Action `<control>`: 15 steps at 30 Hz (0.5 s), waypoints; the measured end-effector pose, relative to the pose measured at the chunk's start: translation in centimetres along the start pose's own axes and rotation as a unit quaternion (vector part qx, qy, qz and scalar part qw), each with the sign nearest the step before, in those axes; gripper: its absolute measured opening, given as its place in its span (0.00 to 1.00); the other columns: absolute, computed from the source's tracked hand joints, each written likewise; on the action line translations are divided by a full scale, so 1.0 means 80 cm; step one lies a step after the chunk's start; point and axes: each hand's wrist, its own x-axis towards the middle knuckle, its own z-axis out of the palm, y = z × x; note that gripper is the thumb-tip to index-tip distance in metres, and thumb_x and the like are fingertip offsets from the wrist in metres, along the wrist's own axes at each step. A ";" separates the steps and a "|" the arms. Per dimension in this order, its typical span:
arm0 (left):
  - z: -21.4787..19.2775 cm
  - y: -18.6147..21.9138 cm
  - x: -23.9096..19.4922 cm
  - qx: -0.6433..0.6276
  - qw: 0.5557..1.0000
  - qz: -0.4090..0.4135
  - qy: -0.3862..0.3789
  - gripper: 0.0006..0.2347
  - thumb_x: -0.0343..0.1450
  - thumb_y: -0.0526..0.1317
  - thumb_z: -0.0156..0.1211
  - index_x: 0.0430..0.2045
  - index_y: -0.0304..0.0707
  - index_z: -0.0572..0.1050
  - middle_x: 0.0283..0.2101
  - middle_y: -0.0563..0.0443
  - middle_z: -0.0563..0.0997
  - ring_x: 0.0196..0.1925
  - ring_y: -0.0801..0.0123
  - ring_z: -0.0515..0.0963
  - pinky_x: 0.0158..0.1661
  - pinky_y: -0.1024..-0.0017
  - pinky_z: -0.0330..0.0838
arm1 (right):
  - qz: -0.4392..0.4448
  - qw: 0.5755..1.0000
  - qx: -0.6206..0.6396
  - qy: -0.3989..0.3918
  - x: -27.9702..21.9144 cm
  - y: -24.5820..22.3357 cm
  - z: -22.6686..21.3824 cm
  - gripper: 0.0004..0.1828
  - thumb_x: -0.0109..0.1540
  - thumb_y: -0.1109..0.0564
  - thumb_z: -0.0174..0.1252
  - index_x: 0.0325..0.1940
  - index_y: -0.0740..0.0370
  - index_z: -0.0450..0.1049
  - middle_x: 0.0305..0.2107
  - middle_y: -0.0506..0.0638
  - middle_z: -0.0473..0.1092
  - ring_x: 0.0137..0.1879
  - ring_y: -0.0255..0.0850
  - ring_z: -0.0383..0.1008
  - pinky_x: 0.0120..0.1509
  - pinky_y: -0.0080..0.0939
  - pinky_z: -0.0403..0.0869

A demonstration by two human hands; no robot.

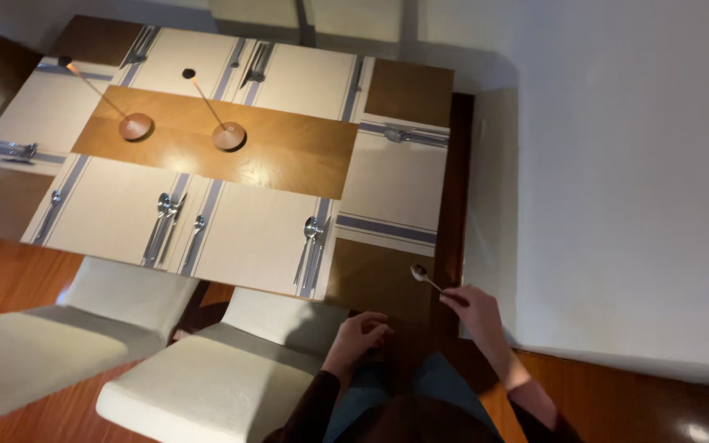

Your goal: The person places spoons and forks onto individual placemats at a dining table, retrieving more utensils from a kitchen drawer during the process.

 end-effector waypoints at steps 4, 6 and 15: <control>-0.032 -0.058 0.021 0.058 0.996 0.025 0.060 0.09 0.71 0.39 0.63 0.43 0.41 0.82 0.34 0.55 0.90 0.26 0.79 0.84 0.31 0.81 0.80 | -0.093 0.993 -0.051 -0.051 0.086 0.047 0.038 0.13 0.58 0.46 0.68 0.43 0.50 0.86 0.37 0.44 0.80 0.45 0.37 0.79 0.52 0.39 0.73; -0.039 -0.073 0.026 -0.068 0.994 0.012 0.090 0.09 0.72 0.35 0.63 0.45 0.35 0.80 0.37 0.46 0.90 0.34 0.74 0.86 0.33 0.79 0.80 | -0.094 0.990 -0.051 -0.089 0.124 0.050 0.051 0.12 0.60 0.50 0.67 0.45 0.56 0.83 0.39 0.48 0.77 0.44 0.40 0.78 0.50 0.38 0.75; -0.009 -0.022 0.031 0.063 0.977 -0.038 0.202 0.10 0.70 0.45 0.68 0.44 0.54 0.85 0.36 0.48 0.89 0.37 0.55 0.89 0.43 0.58 0.82 | 0.077 0.978 0.071 -0.183 0.229 0.063 0.141 0.17 0.70 0.51 0.61 0.56 0.66 0.75 0.48 0.63 0.71 0.57 0.56 0.72 0.56 0.54 0.73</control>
